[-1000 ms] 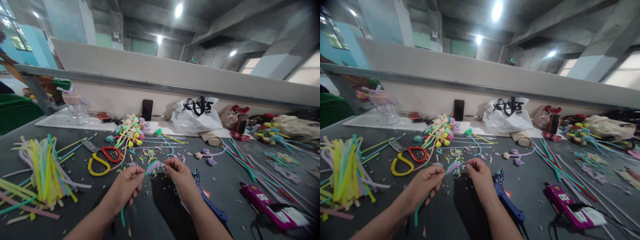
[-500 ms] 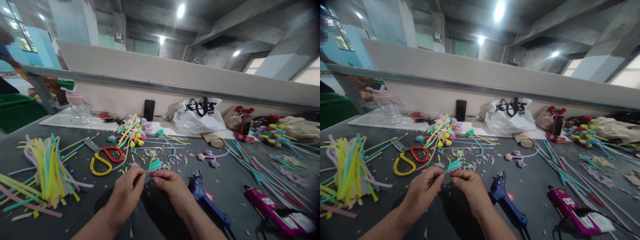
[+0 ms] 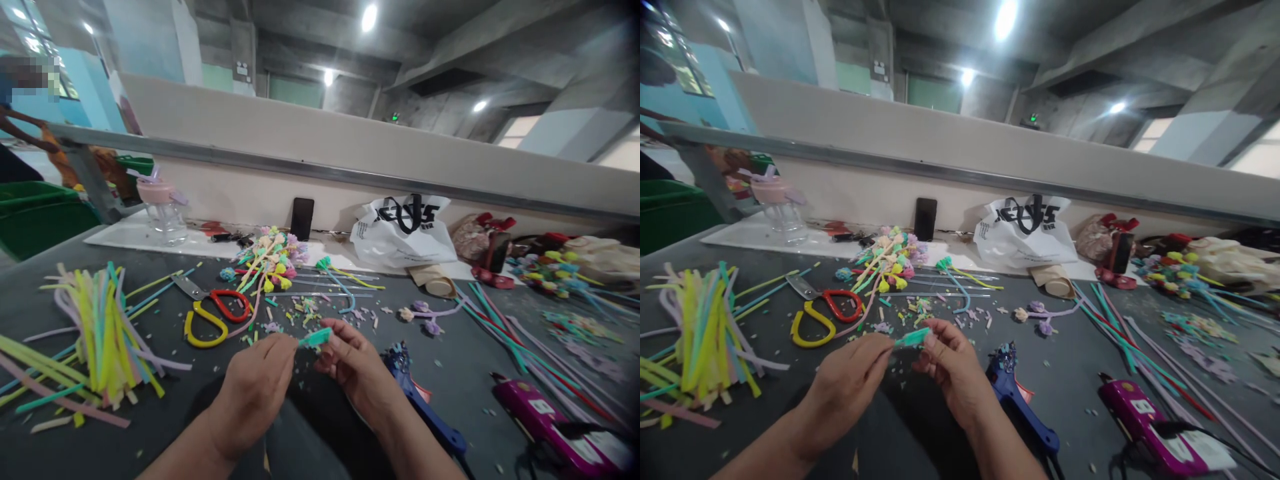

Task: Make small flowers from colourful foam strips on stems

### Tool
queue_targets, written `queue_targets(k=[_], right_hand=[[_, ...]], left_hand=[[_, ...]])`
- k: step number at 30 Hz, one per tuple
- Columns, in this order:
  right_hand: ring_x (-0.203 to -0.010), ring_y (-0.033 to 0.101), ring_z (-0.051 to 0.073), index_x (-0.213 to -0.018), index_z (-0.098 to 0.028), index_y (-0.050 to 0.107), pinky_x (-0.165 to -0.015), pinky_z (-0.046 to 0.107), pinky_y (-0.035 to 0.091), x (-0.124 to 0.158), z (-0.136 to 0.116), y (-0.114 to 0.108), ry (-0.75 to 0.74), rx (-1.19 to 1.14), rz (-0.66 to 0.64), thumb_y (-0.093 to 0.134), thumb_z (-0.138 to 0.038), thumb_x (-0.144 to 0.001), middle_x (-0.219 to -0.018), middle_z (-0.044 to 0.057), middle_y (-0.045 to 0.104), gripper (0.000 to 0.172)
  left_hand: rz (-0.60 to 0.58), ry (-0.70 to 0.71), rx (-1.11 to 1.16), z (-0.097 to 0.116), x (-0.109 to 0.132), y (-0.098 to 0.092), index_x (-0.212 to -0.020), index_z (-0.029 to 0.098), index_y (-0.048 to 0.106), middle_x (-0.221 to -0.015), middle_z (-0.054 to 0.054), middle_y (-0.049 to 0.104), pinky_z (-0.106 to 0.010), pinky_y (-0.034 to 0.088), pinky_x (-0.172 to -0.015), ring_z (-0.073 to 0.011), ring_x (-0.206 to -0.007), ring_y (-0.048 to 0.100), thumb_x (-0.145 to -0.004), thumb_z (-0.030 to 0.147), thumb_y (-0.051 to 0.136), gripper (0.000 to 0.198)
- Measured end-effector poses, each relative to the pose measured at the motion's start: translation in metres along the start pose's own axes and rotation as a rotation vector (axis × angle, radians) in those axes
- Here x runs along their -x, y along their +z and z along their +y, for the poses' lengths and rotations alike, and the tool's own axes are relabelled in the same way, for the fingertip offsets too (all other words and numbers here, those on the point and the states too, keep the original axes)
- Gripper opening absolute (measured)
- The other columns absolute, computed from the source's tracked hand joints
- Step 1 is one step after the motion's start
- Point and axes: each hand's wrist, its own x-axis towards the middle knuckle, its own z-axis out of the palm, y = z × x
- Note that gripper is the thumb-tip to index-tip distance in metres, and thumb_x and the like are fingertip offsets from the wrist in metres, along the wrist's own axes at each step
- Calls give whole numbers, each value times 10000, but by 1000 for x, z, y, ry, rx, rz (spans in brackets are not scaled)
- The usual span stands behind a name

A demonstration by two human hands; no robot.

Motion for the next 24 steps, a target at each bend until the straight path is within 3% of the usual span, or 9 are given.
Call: queue_targets(k=[11,17,24], right_hand=[[-566,499,87,-772,-192,546,-608,252,452,-1,1,0,6,19,-3,697,-184,-659,-718,-26,554,189],[-601,500,103,-741,-189,521,-586,229,423,-2,3,0,-53,136,-33,652,-137,-653,-720,-24,522,167],[-636,448,119,-716,-199,496,-598,231,396,-1,0,-1,-124,336,-71,641,-144,-618,-699,-32,469,184]], left_hand=[[-133,-45,144,8,-3,0,-920,209,582,-930,-60,639,-287,422,-766,-179,-856,575,-877,197,397,190],[-235,-315,403,13,-8,-3,-940,208,547,-813,-22,642,-253,401,-667,-161,-745,578,-874,304,393,194],[-447,-623,742,14,-14,0,-672,172,552,-537,34,537,-183,298,-421,-77,-425,420,-814,345,435,254]])
